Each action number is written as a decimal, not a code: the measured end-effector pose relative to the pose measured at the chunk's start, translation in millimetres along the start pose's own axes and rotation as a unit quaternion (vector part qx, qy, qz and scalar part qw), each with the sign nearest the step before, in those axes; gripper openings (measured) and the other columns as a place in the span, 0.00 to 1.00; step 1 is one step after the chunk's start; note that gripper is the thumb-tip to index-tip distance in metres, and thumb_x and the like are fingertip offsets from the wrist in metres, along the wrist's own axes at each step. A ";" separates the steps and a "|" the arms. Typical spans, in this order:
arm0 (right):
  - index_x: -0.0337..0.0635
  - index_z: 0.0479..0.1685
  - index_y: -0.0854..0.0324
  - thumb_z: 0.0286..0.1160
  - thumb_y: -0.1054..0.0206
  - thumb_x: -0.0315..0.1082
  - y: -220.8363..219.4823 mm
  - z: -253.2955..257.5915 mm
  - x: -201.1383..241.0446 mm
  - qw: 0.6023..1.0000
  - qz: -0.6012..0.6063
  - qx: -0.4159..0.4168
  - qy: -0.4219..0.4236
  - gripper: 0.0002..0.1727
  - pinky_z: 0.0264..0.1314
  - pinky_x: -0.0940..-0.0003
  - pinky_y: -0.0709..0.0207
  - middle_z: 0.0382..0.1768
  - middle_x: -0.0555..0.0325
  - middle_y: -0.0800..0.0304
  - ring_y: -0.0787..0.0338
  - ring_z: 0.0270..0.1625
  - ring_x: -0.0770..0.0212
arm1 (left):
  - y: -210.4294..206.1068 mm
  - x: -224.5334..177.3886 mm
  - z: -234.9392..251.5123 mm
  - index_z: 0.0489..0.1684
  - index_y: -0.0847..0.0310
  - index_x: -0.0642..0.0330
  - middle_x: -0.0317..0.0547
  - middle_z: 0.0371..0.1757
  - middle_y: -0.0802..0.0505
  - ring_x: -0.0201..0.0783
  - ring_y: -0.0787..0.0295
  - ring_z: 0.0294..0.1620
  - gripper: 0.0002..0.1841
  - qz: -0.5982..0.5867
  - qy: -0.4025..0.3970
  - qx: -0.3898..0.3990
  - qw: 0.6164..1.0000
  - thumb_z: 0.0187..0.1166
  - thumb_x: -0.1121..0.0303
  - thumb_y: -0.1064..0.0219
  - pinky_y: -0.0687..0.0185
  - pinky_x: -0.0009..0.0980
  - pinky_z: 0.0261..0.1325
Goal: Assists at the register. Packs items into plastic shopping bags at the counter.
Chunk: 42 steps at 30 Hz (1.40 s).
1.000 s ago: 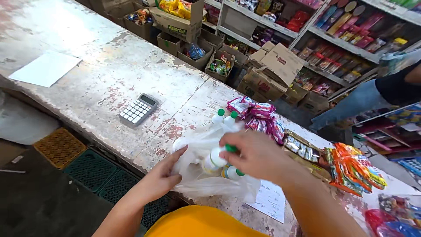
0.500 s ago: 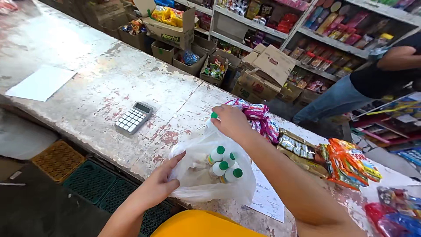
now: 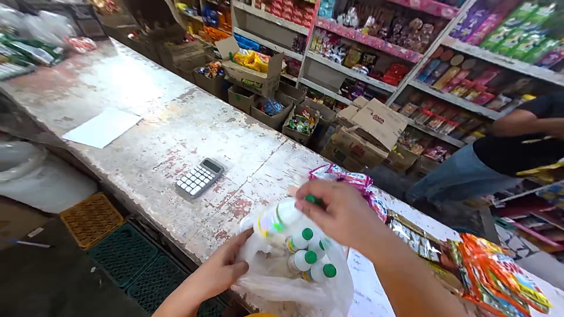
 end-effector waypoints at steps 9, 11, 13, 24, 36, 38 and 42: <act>0.36 0.66 0.17 0.91 0.44 0.42 -94.4 5.3 -33.4 0.939 -0.166 0.285 -0.096 0.21 0.76 0.38 0.33 0.63 0.36 0.13 0.20 0.73 0.35 | -2.5 -16.9 5.9 0.91 0.44 0.62 0.56 0.85 0.27 0.36 0.22 0.78 0.42 0.035 0.024 0.025 0.999 0.66 0.77 0.38 0.23 0.35 0.76; 0.37 0.71 0.18 0.89 0.41 0.49 -85.6 7.2 -45.3 0.955 -0.131 0.246 -0.105 0.26 0.80 0.37 0.35 0.65 0.36 0.14 0.20 0.74 0.35 | 0.5 -13.3 4.2 0.91 0.43 0.63 0.58 0.85 0.26 0.39 0.24 0.80 0.42 0.037 0.016 0.019 0.999 0.65 0.76 0.38 0.24 0.38 0.78; 0.37 0.72 0.17 0.89 0.42 0.49 -62.3 11.0 -52.4 0.975 -0.114 0.150 -0.117 0.27 0.79 0.35 0.33 0.67 0.34 0.15 0.20 0.74 0.33 | 3.6 -9.4 3.1 0.89 0.40 0.63 0.59 0.84 0.25 0.42 0.25 0.81 0.42 0.040 0.011 0.008 0.999 0.64 0.75 0.37 0.26 0.41 0.80; 0.35 0.68 0.17 0.90 0.46 0.39 -56.7 -18.1 -171.8 0.893 -0.150 0.198 -0.376 0.21 0.77 0.33 0.30 0.69 0.33 0.16 0.19 0.76 0.35 | 0.4 -9.8 1.7 0.90 0.41 0.60 0.55 0.84 0.25 0.36 0.24 0.80 0.42 0.037 0.009 0.018 0.999 0.65 0.74 0.38 0.26 0.36 0.79; 0.40 0.86 0.32 0.83 0.34 0.48 -48.1 6.5 -144.0 0.957 -0.055 0.072 -0.275 0.35 0.78 0.41 0.28 0.79 0.31 0.29 0.21 0.76 0.35 | -3.0 -10.6 0.2 0.91 0.42 0.61 0.53 0.83 0.24 0.32 0.21 0.77 0.42 0.018 0.009 0.031 0.999 0.66 0.74 0.38 0.22 0.32 0.75; 0.42 0.86 0.32 0.88 0.40 0.45 -61.1 14.6 -143.0 0.948 -0.094 0.104 -0.287 0.30 0.77 0.40 0.28 0.77 0.33 0.26 0.20 0.75 0.36 | -0.8 -13.2 -0.5 0.91 0.42 0.61 0.54 0.83 0.24 0.33 0.21 0.77 0.41 0.018 0.012 0.031 0.999 0.66 0.75 0.39 0.22 0.32 0.76; 0.36 0.75 0.25 0.90 0.42 0.40 -52.5 18.4 -131.2 0.940 -0.117 0.079 -0.310 0.23 0.73 0.35 0.27 0.65 0.32 0.14 0.16 0.70 0.34 | 2.9 -14.5 -4.4 0.90 0.42 0.64 0.57 0.86 0.27 0.38 0.26 0.82 0.41 0.040 0.001 0.032 0.999 0.68 0.75 0.38 0.27 0.36 0.80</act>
Point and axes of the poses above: each hand's wrist, its own z-axis towards the middle knuckle, its own y-axis out of the back of the hand, x = y × z, the point moved 3 cm from there along z, towards the middle knuckle
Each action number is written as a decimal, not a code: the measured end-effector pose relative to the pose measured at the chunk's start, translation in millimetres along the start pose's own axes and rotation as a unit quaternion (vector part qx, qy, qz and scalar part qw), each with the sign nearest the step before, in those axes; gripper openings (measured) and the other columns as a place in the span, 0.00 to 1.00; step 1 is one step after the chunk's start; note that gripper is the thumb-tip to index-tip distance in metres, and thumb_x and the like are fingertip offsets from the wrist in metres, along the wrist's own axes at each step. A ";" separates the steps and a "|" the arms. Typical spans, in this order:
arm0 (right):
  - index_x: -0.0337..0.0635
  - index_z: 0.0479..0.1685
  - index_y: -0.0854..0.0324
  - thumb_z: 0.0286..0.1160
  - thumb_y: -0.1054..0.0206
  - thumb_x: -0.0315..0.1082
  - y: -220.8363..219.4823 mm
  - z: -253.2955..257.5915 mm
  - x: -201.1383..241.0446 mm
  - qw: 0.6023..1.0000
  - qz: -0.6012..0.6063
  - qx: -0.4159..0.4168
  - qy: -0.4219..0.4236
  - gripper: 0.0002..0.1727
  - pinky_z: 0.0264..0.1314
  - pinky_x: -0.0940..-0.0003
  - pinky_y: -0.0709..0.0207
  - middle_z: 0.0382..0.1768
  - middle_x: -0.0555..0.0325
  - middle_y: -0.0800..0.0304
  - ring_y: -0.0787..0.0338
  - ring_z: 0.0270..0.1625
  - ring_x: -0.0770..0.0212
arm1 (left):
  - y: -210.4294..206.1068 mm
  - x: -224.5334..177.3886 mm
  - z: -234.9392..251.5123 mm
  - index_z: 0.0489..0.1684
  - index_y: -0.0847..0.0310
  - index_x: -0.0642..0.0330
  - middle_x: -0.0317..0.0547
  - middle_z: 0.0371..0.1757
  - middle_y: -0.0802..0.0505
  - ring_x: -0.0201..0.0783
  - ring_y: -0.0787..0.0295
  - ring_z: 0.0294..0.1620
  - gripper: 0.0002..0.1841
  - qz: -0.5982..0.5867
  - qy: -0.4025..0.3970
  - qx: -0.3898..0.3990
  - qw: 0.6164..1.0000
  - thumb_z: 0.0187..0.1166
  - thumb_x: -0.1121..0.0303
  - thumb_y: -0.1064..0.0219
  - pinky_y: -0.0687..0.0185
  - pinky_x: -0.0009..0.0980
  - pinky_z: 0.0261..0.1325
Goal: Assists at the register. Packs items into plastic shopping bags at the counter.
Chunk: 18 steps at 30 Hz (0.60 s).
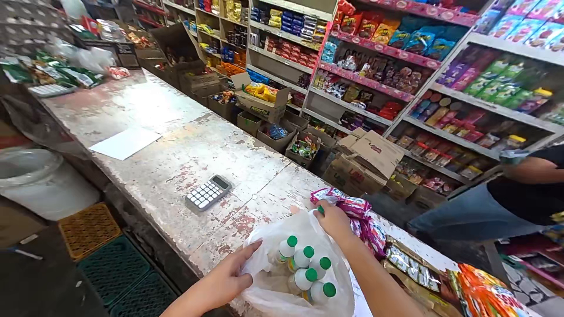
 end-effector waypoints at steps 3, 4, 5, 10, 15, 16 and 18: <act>0.33 0.66 0.18 0.87 0.38 0.41 43.7 -37.3 10.7 0.983 0.073 -0.158 0.063 0.21 0.62 0.34 0.21 0.52 0.33 0.09 0.09 0.57 0.35 | 1.6 5.1 0.0 0.90 0.42 0.64 0.57 0.86 0.28 0.38 0.28 0.84 0.41 -0.003 0.001 -0.008 1.000 0.67 0.75 0.38 0.31 0.38 0.83; 0.32 0.60 0.16 0.84 0.35 0.40 56.4 -52.7 13.1 0.964 0.108 -0.220 0.107 0.19 0.53 0.37 0.17 0.44 0.36 0.08 0.07 0.47 0.39 | 1.3 6.8 0.5 0.90 0.42 0.63 0.56 0.86 0.27 0.37 0.26 0.82 0.41 -0.006 0.006 -0.009 1.000 0.67 0.74 0.38 0.28 0.36 0.81; 0.34 0.56 0.15 0.82 0.32 0.41 67.1 -68.0 14.9 0.945 0.138 -0.256 0.149 0.17 0.45 0.45 0.15 0.39 0.43 0.08 0.08 0.39 0.49 | 0.1 7.5 1.4 0.90 0.42 0.63 0.56 0.85 0.26 0.35 0.24 0.80 0.41 -0.010 0.009 -0.011 1.000 0.67 0.74 0.38 0.25 0.34 0.79; 0.37 0.54 0.15 0.82 0.35 0.41 54.4 -119.5 38.2 0.932 0.187 -0.062 0.305 0.16 0.42 0.64 0.15 0.37 0.53 0.09 0.11 0.37 0.64 | -11.6 5.0 6.2 0.89 0.39 0.62 0.53 0.82 0.22 0.32 0.20 0.76 0.41 -0.004 -0.016 -0.021 1.000 0.66 0.73 0.37 0.21 0.32 0.75; 0.38 0.62 0.15 0.83 0.35 0.33 -30.1 -131.7 54.6 0.945 -0.018 0.083 0.316 0.15 0.72 0.34 0.28 0.54 0.37 0.09 0.13 0.64 0.36 | -15.7 4.3 5.4 0.88 0.39 0.66 0.54 0.85 0.25 0.32 0.22 0.79 0.41 0.050 -0.062 -0.023 0.997 0.64 0.75 0.38 0.22 0.33 0.76; 0.38 0.60 0.14 0.80 0.34 0.30 -42.9 -132.3 52.1 0.944 -0.038 0.061 0.323 0.13 0.72 0.34 0.28 0.51 0.38 0.09 0.12 0.62 0.36 | -14.1 2.3 4.4 0.89 0.42 0.69 0.57 0.87 0.28 0.33 0.24 0.80 0.41 0.054 -0.060 -0.012 0.997 0.65 0.76 0.38 0.24 0.33 0.77; 0.38 0.56 0.13 0.78 0.34 0.26 -56.8 -132.6 48.2 0.941 -0.055 0.032 0.332 0.12 0.70 0.36 0.27 0.49 0.39 0.09 0.12 0.61 0.37 | -11.0 -0.6 1.1 0.90 0.47 0.73 0.61 0.88 0.32 0.34 0.26 0.81 0.42 0.045 -0.046 -0.004 0.998 0.66 0.79 0.40 0.26 0.32 0.78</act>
Point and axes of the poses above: each hand's wrist, its own z-axis towards the middle knuckle, its own y-axis out of the back of the hand, x = y × z, the point moved 3 cm from there along z, towards the middle knuckle
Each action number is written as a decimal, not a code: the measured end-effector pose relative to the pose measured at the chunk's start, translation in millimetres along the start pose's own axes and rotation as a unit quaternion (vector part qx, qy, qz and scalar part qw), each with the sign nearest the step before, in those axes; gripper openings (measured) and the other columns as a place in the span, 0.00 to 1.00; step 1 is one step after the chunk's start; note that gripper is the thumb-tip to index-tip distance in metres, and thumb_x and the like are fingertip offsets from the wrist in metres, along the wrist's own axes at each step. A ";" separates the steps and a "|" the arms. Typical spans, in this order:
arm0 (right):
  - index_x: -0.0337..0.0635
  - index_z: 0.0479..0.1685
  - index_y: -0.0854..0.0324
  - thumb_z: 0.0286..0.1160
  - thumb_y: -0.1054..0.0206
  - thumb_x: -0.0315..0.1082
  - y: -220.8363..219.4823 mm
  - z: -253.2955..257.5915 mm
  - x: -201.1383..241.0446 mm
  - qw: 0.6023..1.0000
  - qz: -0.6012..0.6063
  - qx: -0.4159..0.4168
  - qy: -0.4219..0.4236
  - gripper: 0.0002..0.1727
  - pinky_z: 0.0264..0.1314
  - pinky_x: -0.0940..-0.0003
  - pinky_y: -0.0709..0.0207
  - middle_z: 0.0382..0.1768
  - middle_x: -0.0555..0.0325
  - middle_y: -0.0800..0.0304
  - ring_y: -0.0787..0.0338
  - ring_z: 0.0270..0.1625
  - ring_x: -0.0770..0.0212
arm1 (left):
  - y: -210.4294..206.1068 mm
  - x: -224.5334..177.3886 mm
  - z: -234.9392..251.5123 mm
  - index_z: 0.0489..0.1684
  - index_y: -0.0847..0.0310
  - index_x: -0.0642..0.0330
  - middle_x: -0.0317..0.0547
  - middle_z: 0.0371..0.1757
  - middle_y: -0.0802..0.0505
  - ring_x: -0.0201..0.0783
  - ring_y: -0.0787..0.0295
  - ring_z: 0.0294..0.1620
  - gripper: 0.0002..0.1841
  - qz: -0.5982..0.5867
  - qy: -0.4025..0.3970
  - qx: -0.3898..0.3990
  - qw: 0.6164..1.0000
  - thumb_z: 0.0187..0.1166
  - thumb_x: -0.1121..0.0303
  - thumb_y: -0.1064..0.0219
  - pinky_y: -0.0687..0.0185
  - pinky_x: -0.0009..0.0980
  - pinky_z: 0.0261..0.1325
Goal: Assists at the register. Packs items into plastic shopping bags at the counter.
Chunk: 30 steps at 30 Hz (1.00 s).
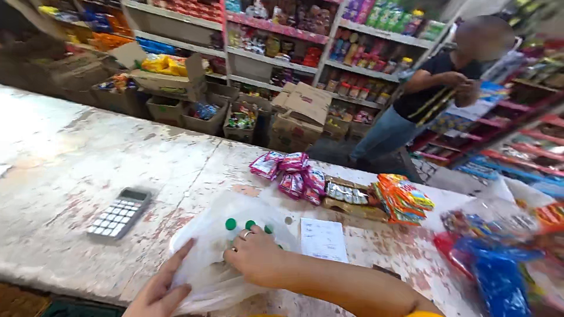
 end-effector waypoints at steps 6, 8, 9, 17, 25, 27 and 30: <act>0.37 0.61 0.13 0.85 0.36 0.44 33.0 -15.0 -18.8 0.989 0.069 -0.117 -0.054 0.20 0.70 0.39 0.26 0.57 0.39 0.11 0.15 0.66 0.37 | 4.1 -3.9 -2.1 0.90 0.53 0.75 0.59 0.89 0.34 0.27 0.25 0.80 0.42 -0.023 0.019 0.000 1.000 0.67 0.82 0.42 0.25 0.26 0.77; 0.36 0.64 0.14 0.88 0.40 0.44 49.8 -26.7 -39.7 0.979 0.095 -0.139 -0.114 0.21 0.73 0.39 0.27 0.62 0.37 0.12 0.16 0.70 0.37 | 4.7 -5.0 -1.6 0.91 0.52 0.74 0.59 0.89 0.35 0.27 0.26 0.80 0.42 -0.020 0.016 -0.001 1.000 0.67 0.82 0.42 0.25 0.25 0.76; 0.35 0.65 0.15 0.88 0.40 0.43 53.5 -33.5 -53.4 0.973 0.106 -0.149 -0.144 0.21 0.74 0.39 0.27 0.62 0.37 0.11 0.15 0.70 0.37 | 4.7 -5.2 -1.5 0.91 0.52 0.74 0.59 0.90 0.35 0.28 0.26 0.80 0.43 -0.019 0.016 -0.003 1.000 0.67 0.82 0.42 0.25 0.25 0.76; 0.33 0.69 0.18 0.89 0.42 0.43 16.6 -83.9 -138.2 0.935 0.136 -0.058 -0.321 0.23 0.80 0.42 0.32 0.66 0.35 0.15 0.19 0.74 0.37 | 0.1 -8.2 3.3 0.91 0.52 0.73 0.58 0.91 0.36 0.26 0.26 0.80 0.42 -0.019 0.032 -0.010 0.999 0.67 0.83 0.43 0.24 0.23 0.75; 0.45 0.90 0.37 0.72 0.28 0.30 -16.8 -83.3 -193.1 0.885 0.076 -0.099 -0.448 0.41 0.83 0.36 0.35 0.90 0.30 0.48 0.45 0.91 0.28 | -0.8 -6.0 7.1 0.91 0.46 0.68 0.53 0.90 0.33 0.27 0.27 0.81 0.43 -0.001 0.043 -0.027 0.999 0.64 0.77 0.41 0.25 0.24 0.75; 0.51 0.96 0.51 0.68 0.24 0.29 -25.9 -79.8 -217.6 0.868 0.055 -0.066 -0.489 0.53 0.83 0.37 0.34 0.93 0.29 0.61 0.52 0.93 0.28 | -0.2 -11.3 6.7 0.91 0.48 0.69 0.55 0.91 0.35 0.28 0.27 0.81 0.43 -0.008 0.046 -0.018 0.999 0.65 0.80 0.42 0.25 0.24 0.76; 0.54 0.98 0.62 0.64 0.21 0.30 -34.1 -72.7 -240.1 0.865 0.042 -0.052 -0.496 0.61 0.86 0.35 0.40 0.93 0.26 0.66 0.54 0.93 0.25 | 3.1 -15.6 4.9 0.91 0.53 0.73 0.58 0.90 0.36 0.26 0.26 0.80 0.43 -0.017 0.036 -0.010 0.999 0.67 0.84 0.43 0.25 0.24 0.76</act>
Point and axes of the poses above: each hand's wrist, its own z-axis towards the middle knuckle, its own y-axis out of the back of the hand, x = y × z, the point moved 3 cm from there along z, towards the middle knuckle
